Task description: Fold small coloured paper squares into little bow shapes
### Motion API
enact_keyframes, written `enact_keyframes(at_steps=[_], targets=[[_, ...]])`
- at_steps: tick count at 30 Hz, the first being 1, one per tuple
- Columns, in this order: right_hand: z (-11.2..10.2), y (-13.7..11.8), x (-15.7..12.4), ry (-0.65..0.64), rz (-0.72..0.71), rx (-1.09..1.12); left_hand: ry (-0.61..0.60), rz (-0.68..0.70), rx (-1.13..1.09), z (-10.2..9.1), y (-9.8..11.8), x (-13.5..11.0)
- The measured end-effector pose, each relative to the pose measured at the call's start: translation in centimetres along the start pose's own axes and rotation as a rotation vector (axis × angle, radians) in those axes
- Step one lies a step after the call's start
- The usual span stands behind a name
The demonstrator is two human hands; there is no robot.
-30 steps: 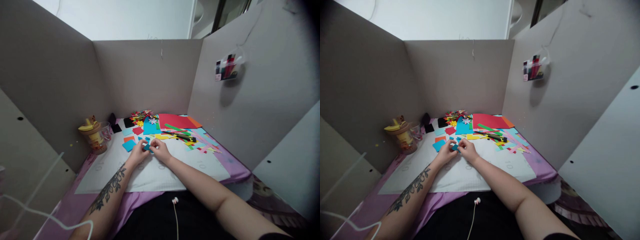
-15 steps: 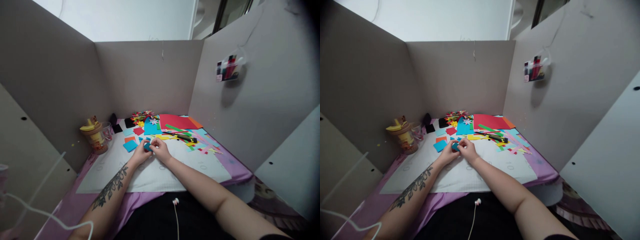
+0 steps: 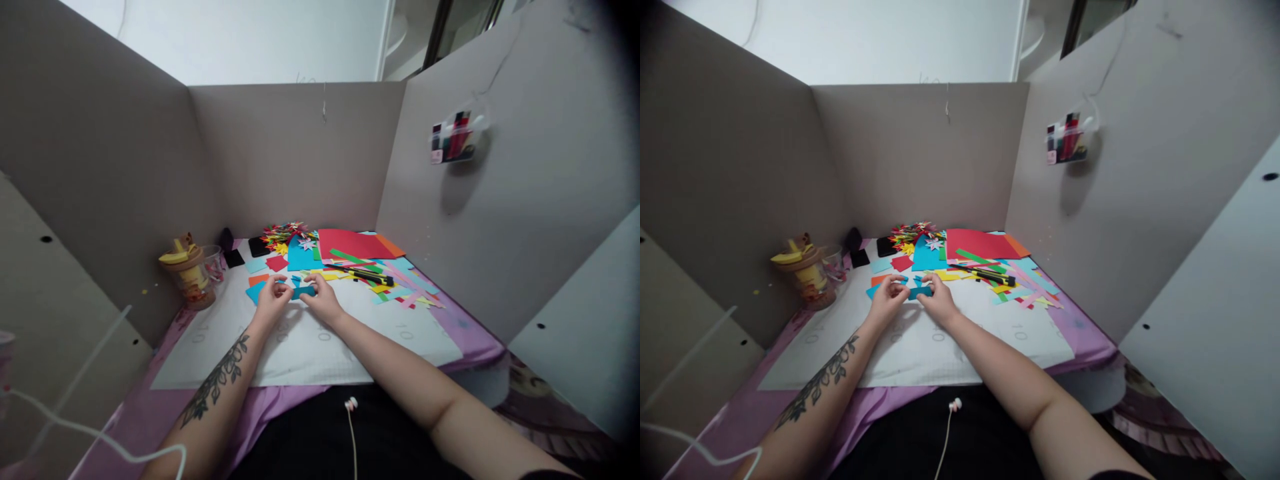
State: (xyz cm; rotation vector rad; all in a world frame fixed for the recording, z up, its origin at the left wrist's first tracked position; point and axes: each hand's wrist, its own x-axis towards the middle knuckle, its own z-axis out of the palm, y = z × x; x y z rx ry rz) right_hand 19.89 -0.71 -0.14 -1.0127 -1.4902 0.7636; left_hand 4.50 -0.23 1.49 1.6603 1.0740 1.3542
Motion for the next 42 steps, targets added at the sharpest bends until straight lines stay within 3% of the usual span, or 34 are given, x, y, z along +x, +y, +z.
enact_keyframes(at_steps=[7, 15, 20, 23, 29, 34, 42], targets=[[0.1, 0.0, -0.1, -0.035, -0.059, -0.136, -0.033, 0.044, 0.012, 0.0, 0.1, -0.2], [0.2, 0.2, -0.3, -0.074, -0.33, -0.403, -0.091, 0.232, 0.373, -0.4, 0.0, -0.7], [-0.2, -0.2, -0.3, -0.119, -0.388, -0.5, -0.209, 0.29, 0.548, -0.6, 0.8, -0.9], [-0.7, -0.6, -0.3, -0.118, -0.422, -0.535, -0.211, 0.313, 0.508, -1.0, 0.9, -0.8], [-2.0, -0.6, 0.0, -0.068, -0.389, -0.459, -0.076, 0.289, 0.364, -2.0, 0.3, -0.1], [-2.4, -0.3, 0.2, 0.072, -0.33, -0.316, -0.012, 0.264, 0.332, -2.3, 0.1, 0.1], [-1.2, -0.7, 0.0, -0.074, -0.407, -0.403, -0.115, 0.248, 0.26, -1.6, 0.0, -0.4]])
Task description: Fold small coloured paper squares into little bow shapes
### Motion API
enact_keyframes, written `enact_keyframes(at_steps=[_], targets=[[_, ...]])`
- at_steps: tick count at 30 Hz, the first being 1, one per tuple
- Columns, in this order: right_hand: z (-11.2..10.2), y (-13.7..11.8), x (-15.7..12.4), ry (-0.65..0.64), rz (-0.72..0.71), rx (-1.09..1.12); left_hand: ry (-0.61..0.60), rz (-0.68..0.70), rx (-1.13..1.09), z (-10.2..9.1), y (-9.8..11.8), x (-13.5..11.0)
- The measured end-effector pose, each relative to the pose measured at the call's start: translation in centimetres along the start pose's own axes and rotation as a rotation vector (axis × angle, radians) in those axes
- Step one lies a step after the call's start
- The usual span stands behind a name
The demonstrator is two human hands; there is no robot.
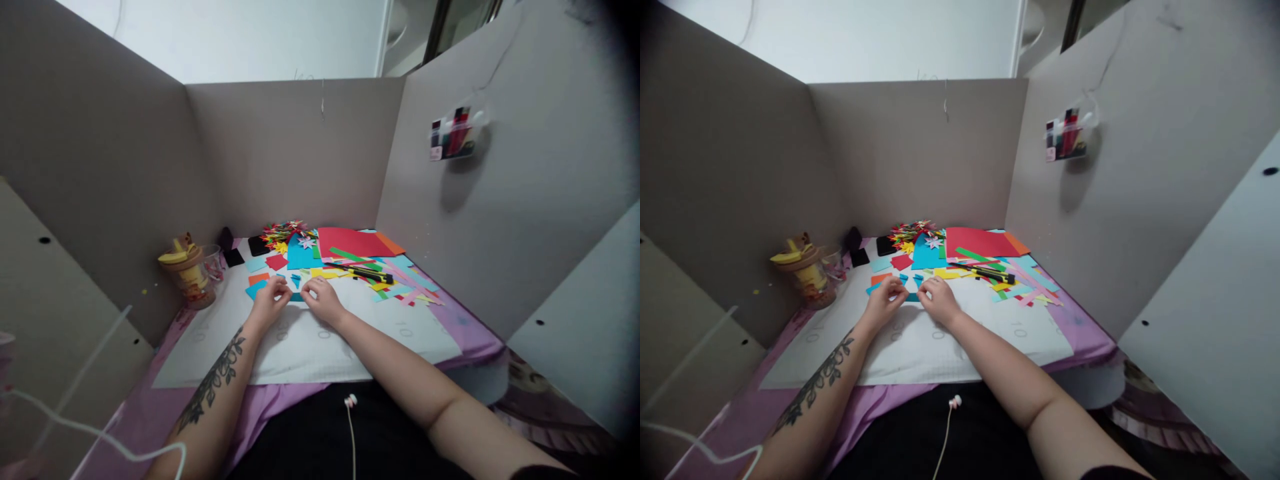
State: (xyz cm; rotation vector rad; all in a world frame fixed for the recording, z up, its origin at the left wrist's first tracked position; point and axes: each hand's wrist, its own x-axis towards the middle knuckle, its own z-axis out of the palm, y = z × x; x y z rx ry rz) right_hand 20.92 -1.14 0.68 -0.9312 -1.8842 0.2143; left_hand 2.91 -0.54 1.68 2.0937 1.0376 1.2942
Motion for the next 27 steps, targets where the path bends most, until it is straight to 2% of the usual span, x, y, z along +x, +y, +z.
enact_keyframes(at_steps=[3, 7, 10, 13, 18, 27], targets=[[-0.5, 0.5, 0.0, 0.047, 0.041, 0.017, 0.035, -0.022, 0.017, -1.0, -0.6, 0.2], [-0.9, 1.6, 0.1, 0.136, 0.218, 0.126, 0.105, -0.097, -0.007, -1.7, -1.2, 0.5], [-0.3, 2.0, 0.1, 0.119, 0.351, 0.289, 0.081, -0.124, -0.065, -1.1, -1.1, 0.4], [0.6, 2.2, 0.1, 0.091, 0.424, 0.479, 0.003, -0.147, -0.051, -0.4, -0.5, 0.2], [1.4, 2.1, -0.2, 0.025, 0.44, 0.645, -0.086, -0.155, 0.093, -0.1, 0.2, 0.1], [1.7, 1.9, -0.5, -0.071, 0.386, 0.541, -0.161, -0.17, 0.148, 0.0, 0.5, 0.0]])
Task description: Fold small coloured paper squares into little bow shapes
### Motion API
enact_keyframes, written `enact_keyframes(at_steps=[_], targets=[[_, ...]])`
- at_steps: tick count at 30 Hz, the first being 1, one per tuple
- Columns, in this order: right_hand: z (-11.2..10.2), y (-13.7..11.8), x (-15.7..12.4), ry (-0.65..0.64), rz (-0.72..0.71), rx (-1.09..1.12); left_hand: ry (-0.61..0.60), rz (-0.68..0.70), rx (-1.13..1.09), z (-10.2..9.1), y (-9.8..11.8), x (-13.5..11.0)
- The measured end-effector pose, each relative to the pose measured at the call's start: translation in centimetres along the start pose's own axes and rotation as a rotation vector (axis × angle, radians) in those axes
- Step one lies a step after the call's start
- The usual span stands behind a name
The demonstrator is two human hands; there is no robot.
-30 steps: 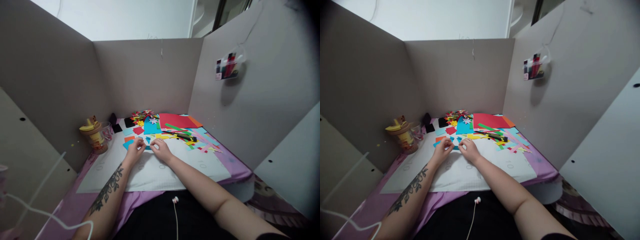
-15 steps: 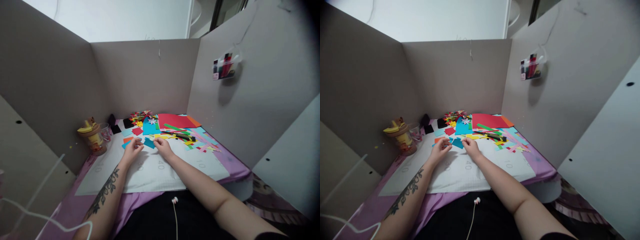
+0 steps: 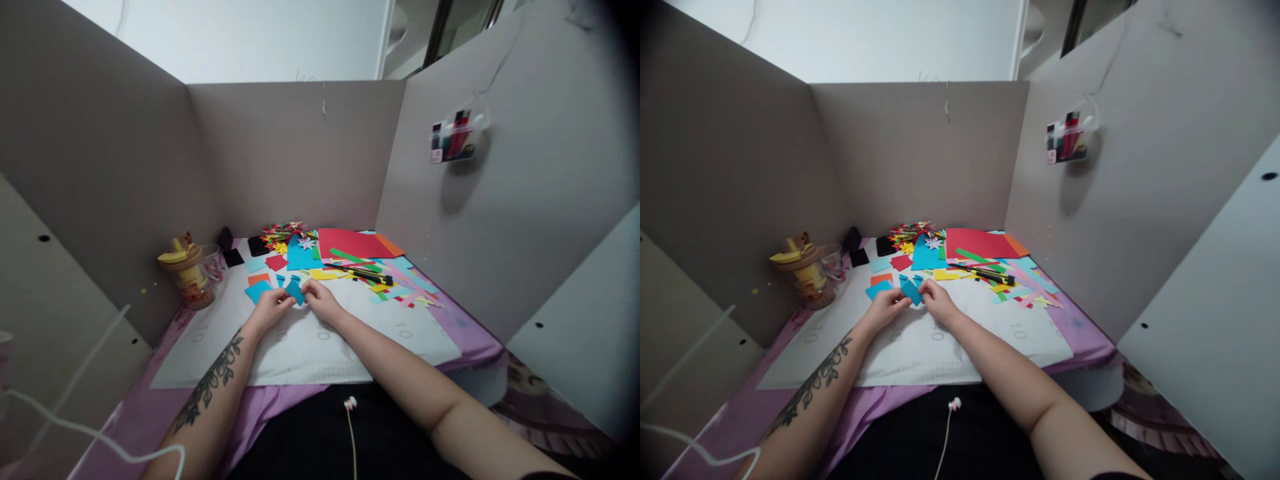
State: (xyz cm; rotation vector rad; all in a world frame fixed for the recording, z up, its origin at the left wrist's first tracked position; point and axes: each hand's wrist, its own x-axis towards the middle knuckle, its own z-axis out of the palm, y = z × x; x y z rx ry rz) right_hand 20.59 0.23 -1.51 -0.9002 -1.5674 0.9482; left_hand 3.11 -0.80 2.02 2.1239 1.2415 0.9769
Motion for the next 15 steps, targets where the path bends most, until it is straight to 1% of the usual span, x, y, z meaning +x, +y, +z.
enact_keyframes(at_steps=[8, 11, 15], targets=[[0.2, -1.0, -0.2, -0.117, 0.057, 0.194, -0.037, -0.003, -0.06, 0.1, 0.0, -0.1], [0.2, -1.2, -0.2, -0.139, 0.079, 0.216, -0.037, -0.017, -0.076, 0.0, 0.3, -0.2], [0.2, -1.2, -0.3, -0.126, 0.073, 0.19, -0.014, -0.038, -0.11, 0.0, 0.4, -0.1]])
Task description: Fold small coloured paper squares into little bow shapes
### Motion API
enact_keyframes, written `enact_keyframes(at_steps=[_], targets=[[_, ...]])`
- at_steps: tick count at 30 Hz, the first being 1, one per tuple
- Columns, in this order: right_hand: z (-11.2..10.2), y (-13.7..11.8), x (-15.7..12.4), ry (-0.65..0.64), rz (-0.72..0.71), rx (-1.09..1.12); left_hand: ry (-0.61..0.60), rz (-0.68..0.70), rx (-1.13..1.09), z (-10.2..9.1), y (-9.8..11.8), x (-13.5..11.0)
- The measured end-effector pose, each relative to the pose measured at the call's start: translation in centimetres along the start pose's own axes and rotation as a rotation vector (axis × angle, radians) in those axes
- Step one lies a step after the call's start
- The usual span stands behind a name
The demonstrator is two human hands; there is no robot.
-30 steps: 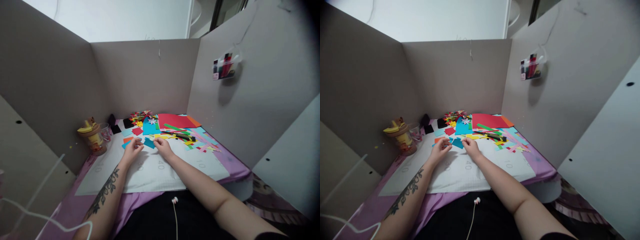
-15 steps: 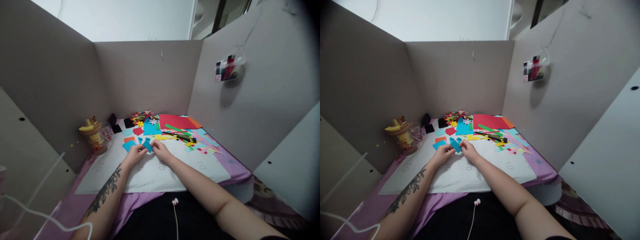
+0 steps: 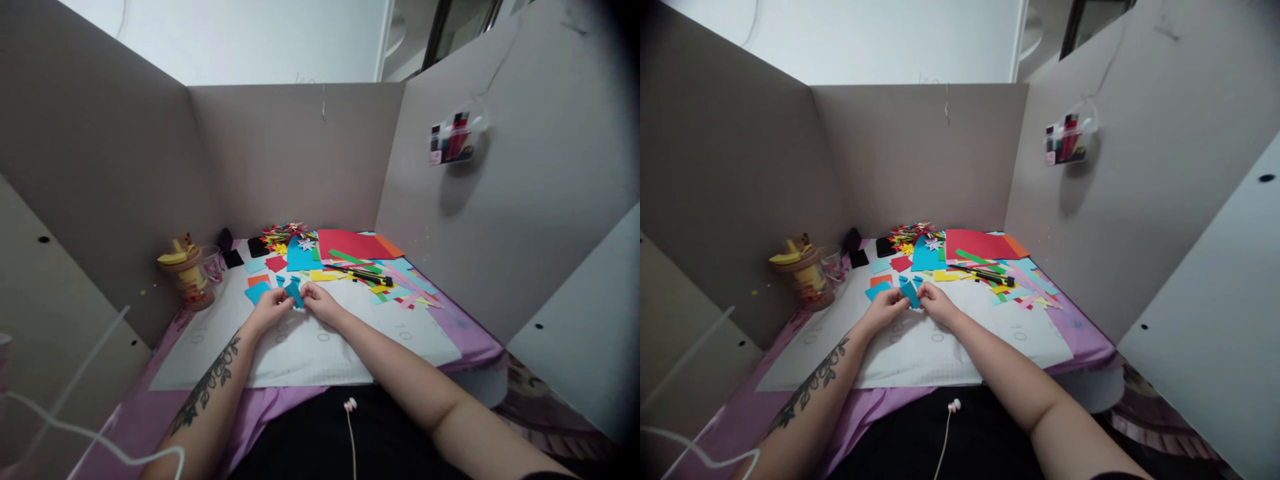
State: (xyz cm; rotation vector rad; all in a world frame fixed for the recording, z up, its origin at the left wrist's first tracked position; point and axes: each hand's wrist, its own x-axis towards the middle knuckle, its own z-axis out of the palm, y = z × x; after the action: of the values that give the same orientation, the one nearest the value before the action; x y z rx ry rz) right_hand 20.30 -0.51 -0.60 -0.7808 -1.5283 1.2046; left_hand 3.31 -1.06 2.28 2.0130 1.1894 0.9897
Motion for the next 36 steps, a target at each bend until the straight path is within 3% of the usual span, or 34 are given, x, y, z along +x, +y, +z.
enact_keyframes(at_steps=[4, 9, 15, 19, 25, 30, 33, 36], targets=[[0.0, 0.0, -0.1, -0.018, -0.078, -0.155, 0.087, 0.018, 0.059, 0.2, -0.6, 0.1], [0.0, 0.0, -0.1, -0.125, -0.096, -0.249, -0.033, 0.082, 0.107, 0.5, -0.6, -0.1], [-0.6, 0.5, 0.1, 0.097, -0.03, -0.102, 0.001, -0.011, -0.014, 0.2, -0.3, 0.2], [-1.1, 0.4, -0.2, 0.179, -0.075, -0.281, -0.01, -0.084, -0.075, 0.2, -0.7, 0.5], [-1.8, 0.5, -0.3, 0.047, -0.197, -0.431, 0.024, -0.193, -0.064, 0.2, -1.1, 0.7], [-2.3, 0.6, -0.1, 0.042, -0.284, -0.563, 0.025, -0.201, 0.05, 0.5, -1.7, 0.7], [-2.7, 0.7, 0.1, -0.047, -0.338, -0.634, 0.165, -0.151, 0.223, 1.3, -1.5, 0.3], [-3.1, 1.0, 0.3, -0.21, -0.41, -0.698, 0.36, 0.057, 0.451, 2.8, -0.6, -0.6]])
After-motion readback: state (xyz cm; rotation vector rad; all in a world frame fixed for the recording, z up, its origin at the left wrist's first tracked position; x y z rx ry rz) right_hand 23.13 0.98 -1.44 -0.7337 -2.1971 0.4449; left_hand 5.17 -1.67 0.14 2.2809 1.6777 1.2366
